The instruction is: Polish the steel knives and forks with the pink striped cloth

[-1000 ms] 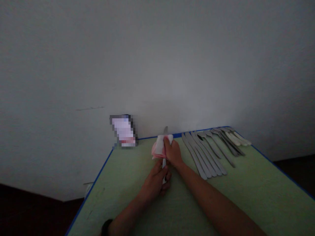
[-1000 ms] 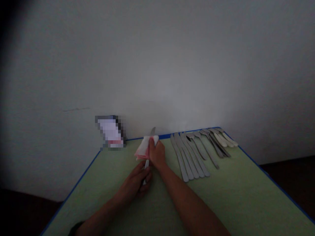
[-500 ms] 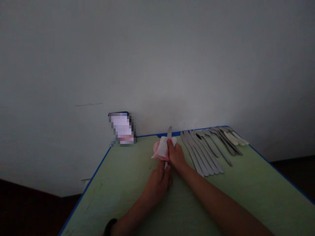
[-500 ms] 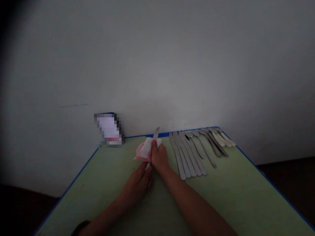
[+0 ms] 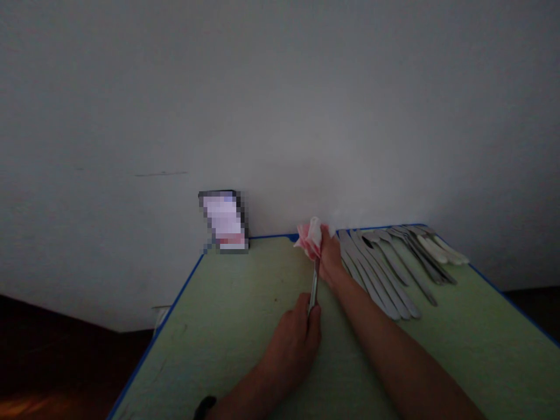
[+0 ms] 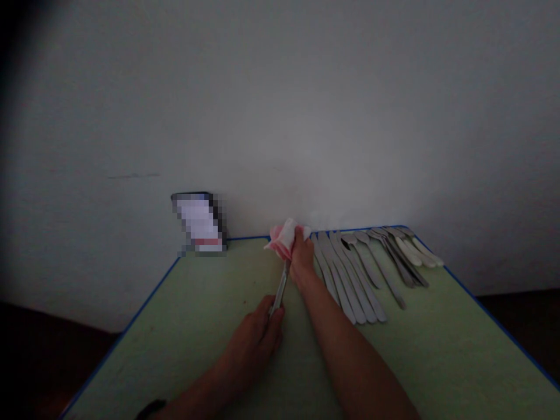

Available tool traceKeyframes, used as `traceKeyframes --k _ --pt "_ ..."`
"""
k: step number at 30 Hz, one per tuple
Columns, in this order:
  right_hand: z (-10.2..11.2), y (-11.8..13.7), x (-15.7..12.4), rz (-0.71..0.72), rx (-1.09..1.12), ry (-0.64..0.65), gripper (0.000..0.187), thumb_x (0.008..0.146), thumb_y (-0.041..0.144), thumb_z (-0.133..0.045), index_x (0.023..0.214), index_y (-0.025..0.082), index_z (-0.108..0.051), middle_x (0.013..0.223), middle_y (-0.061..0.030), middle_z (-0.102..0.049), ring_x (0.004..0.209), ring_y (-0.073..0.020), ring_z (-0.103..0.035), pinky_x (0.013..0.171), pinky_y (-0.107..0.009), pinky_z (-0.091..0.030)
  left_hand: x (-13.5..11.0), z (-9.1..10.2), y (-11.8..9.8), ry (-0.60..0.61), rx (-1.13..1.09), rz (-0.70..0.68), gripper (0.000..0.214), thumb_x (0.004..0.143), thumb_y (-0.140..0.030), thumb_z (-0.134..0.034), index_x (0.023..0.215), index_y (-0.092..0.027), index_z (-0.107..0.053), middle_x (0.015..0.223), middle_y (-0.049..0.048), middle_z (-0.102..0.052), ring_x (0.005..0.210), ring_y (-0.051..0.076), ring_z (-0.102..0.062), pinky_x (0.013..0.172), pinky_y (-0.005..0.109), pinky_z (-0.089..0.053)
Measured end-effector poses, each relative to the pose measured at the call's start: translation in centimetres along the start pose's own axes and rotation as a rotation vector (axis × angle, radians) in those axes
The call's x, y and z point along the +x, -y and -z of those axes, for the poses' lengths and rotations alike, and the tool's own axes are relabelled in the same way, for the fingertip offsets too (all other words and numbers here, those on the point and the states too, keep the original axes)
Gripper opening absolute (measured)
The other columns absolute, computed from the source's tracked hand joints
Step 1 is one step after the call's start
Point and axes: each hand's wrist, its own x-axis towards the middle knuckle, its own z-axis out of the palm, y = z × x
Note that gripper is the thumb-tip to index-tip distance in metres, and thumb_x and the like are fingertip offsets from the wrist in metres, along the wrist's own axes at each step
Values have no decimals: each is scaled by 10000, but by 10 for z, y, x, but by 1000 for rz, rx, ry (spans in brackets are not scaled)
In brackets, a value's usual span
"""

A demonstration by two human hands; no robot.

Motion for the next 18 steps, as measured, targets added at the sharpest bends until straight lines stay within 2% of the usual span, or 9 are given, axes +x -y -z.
traceKeyframes --k 2,4,8,13,18 --pt "0 5 1 -44 116 -23 278 742 456 -566 748 182 -521 532 42 -521 402 -95 -470 382 -218 -404 -1 -2 2 16 27 3 205 880 -352 -437 971 -204 -546 656 35 -577 604 206 -535 586 285 -327" --pt "1 8 1 -59 143 -42 247 754 428 -564 769 185 -520 548 42 -534 408 -93 -484 369 -204 -405 -1 -1 2 24 35 -16 205 883 -353 -434 973 -207 -545 665 38 -588 609 205 -546 586 286 -328" --pt "2 11 2 -65 151 -76 250 765 429 -547 746 181 -518 544 40 -530 412 -89 -495 363 -194 -408 6 11 2 84 48 -93 168 891 -339 -425 837 -214 -523 566 -16 -518 500 151 -487 512 252 -286" --pt "2 12 3 -4 98 -79 276 748 445 -534 662 187 -487 484 57 -469 381 -83 -450 366 -203 -392 18 33 4 140 62 -157 212 884 -351 -441 744 -201 -494 481 -57 -434 428 106 -400 446 215 -236" --pt "5 -1 4 90 -84 -57 419 766 568 -473 626 174 -499 498 23 -497 419 -96 -457 385 -218 -368 23 33 7 118 27 -146 220 871 -371 -447 767 -187 -508 456 -67 -447 407 102 -417 424 201 -256"
